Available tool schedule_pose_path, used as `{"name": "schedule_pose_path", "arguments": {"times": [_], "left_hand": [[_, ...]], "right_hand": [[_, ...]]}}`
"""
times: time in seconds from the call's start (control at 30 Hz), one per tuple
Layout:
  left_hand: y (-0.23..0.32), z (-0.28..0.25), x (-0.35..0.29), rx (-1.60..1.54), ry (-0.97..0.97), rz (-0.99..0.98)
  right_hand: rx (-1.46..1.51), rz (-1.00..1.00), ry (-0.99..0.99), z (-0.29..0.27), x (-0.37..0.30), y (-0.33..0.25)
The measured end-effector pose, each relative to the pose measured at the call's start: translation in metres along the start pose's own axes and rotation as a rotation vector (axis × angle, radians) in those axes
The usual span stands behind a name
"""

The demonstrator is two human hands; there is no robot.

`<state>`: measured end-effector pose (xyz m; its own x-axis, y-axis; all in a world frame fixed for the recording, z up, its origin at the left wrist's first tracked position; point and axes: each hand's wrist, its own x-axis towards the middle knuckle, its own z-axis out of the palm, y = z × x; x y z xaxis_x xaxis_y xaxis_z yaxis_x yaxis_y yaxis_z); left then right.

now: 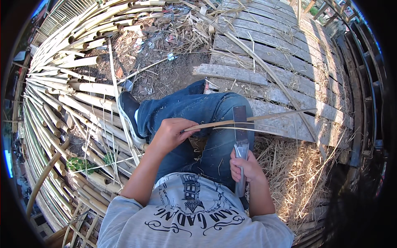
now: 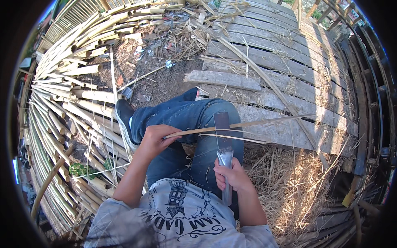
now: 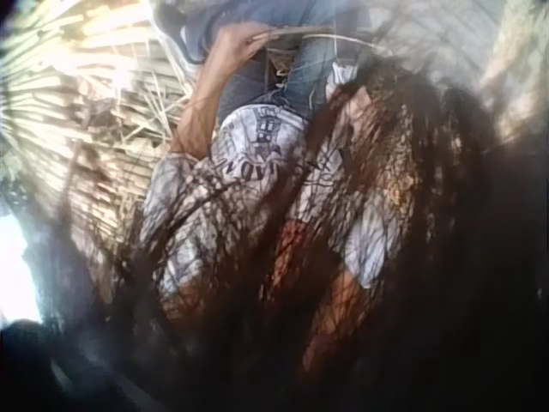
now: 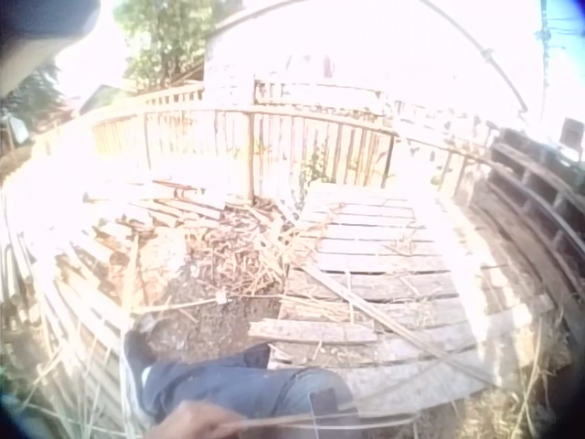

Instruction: The person splits and shaves strips of bamboo lengthwise using a cleaver.

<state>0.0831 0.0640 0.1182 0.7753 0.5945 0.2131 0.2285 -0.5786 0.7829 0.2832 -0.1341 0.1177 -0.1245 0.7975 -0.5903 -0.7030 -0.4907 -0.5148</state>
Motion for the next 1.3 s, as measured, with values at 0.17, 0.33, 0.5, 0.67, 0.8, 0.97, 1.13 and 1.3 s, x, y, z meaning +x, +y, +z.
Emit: {"name": "schedule_pose_path", "arguments": {"times": [0.17,0.33,0.5,0.67,0.8,0.97,1.13,1.3], "left_hand": [[0.0,-0.001,0.0,-0.001,0.016,0.027],[-0.003,0.0,-0.002,-0.005,0.021,0.029],[-0.004,0.002,-0.002,0.004,0.012,0.026],[-0.004,0.002,-0.002,0.02,0.027,0.034],[-0.003,0.0,0.0,-0.02,0.057,0.056],[-0.008,0.002,-0.002,-0.023,0.052,0.044],[-0.004,0.001,-0.002,-0.032,0.053,0.063],[-0.008,0.002,-0.006,-0.034,0.048,0.05]], "right_hand": [[-0.157,-0.025,0.069,0.007,0.005,0.004],[-0.205,-0.032,0.077,0.007,0.007,0.007],[-0.103,-0.02,0.033,0.011,0.007,0.008],[-0.171,-0.039,0.038,0.013,0.009,0.012],[0.03,0.048,-0.069,0.013,0.01,0.009],[-0.16,-0.011,-0.006,0.019,0.016,0.014],[-0.057,0.022,-0.082,0.017,0.015,0.014],[-0.226,-0.029,0.05,0.026,0.018,0.022]]}}
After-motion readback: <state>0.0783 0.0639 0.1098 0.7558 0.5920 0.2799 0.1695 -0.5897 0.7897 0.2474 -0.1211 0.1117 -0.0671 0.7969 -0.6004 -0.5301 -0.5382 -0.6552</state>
